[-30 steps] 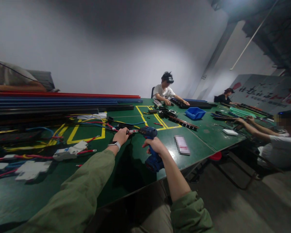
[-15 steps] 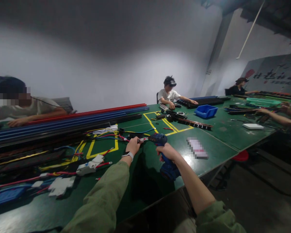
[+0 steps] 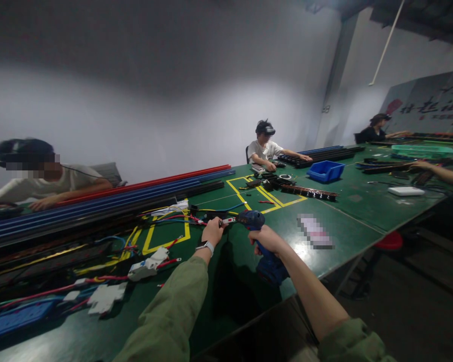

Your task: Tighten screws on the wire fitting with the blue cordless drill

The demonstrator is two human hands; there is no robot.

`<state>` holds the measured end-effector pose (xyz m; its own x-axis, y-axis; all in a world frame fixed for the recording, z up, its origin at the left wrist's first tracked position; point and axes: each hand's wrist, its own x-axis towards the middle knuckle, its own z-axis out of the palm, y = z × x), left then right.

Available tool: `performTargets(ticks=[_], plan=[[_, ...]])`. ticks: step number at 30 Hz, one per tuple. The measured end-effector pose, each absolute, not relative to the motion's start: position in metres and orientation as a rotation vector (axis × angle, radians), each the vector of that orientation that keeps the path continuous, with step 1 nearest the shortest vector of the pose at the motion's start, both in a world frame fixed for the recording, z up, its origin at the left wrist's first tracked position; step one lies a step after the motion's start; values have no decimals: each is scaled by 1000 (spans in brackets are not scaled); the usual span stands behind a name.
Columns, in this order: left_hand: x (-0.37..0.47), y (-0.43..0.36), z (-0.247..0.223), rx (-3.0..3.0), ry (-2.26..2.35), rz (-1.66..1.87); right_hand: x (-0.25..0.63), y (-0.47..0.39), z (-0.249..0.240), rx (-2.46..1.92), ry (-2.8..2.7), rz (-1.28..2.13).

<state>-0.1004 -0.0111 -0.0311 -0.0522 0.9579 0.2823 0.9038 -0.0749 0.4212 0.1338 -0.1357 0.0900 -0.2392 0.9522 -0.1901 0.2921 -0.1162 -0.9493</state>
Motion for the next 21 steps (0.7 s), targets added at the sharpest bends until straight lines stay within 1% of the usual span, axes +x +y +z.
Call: performTargets(ticks=[21], plan=[[-99,-14,-28,2067,2072,757,135,-135,87,-1395,-1543,1413]])
